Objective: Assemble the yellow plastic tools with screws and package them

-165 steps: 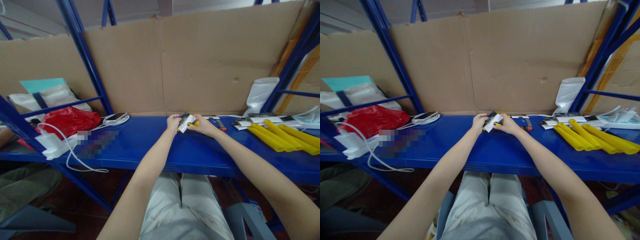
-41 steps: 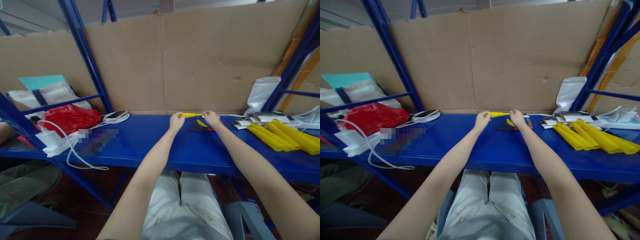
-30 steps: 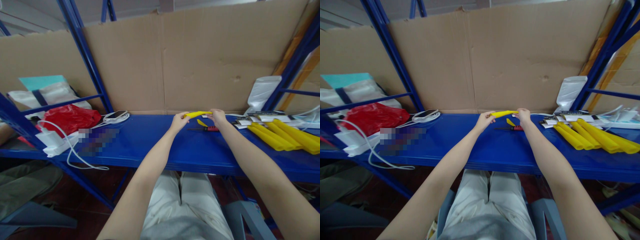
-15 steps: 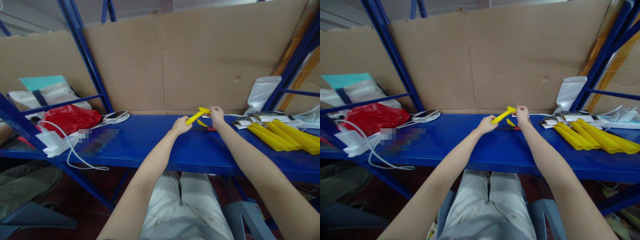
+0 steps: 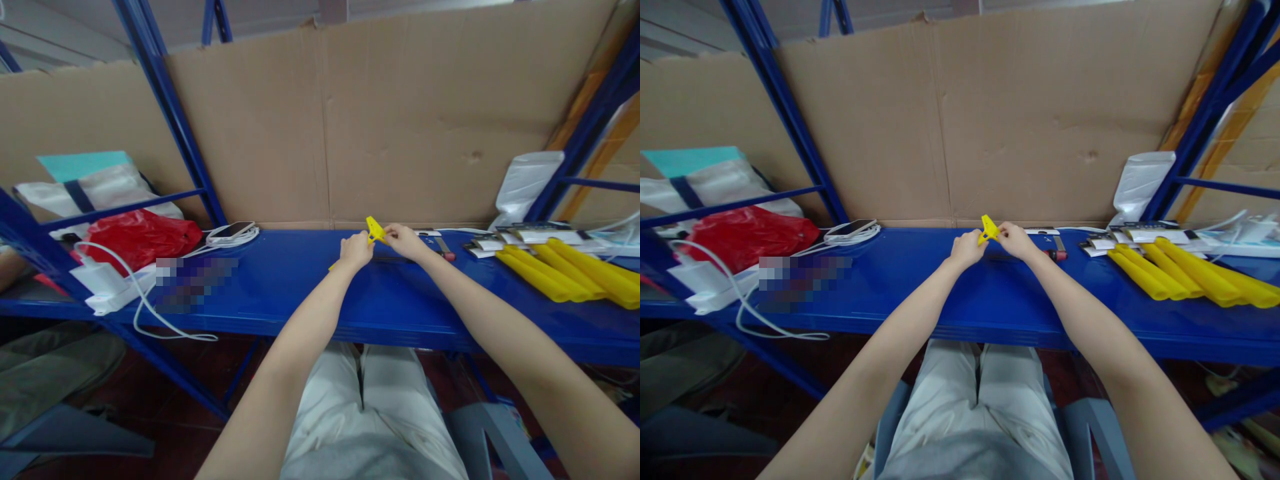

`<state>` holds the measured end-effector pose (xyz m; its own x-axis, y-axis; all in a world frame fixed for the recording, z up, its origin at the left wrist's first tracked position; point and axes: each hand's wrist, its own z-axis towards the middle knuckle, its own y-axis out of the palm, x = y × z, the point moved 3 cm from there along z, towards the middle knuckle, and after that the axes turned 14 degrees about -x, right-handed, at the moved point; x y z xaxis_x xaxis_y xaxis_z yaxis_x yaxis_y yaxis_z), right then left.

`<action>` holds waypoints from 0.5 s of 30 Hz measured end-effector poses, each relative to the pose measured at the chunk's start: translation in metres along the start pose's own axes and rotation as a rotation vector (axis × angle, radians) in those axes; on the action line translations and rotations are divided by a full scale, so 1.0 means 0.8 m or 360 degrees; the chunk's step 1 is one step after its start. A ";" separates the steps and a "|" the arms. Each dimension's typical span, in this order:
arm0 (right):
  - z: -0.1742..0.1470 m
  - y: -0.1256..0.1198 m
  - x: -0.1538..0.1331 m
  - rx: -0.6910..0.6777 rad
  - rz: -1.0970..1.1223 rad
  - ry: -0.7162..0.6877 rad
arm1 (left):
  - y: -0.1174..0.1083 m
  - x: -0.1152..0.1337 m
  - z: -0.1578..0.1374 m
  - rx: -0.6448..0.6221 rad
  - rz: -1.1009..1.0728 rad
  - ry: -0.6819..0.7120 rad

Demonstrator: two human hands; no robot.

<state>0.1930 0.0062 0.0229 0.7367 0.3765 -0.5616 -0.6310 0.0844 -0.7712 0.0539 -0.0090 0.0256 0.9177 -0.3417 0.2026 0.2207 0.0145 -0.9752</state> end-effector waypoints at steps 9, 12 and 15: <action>-0.001 -0.050 0.029 0.0030 -0.0233 0.0272 | 0.009 -0.005 0.008 -0.0112 -0.0100 0.0043; -0.016 -0.088 0.062 0.0348 -0.0421 0.0698 | 0.013 -0.004 0.010 -0.0171 -0.0091 0.0107; -0.030 -0.109 0.104 0.0440 -0.0494 0.0990 | 0.014 -0.004 0.010 -0.0167 -0.0104 0.0119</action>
<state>0.3151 0.0081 0.0367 0.8407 -0.2866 -0.4594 -0.3492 0.3613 -0.8646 0.0560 0.0000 0.0148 0.8745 -0.4077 0.2626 0.2398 -0.1071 -0.9649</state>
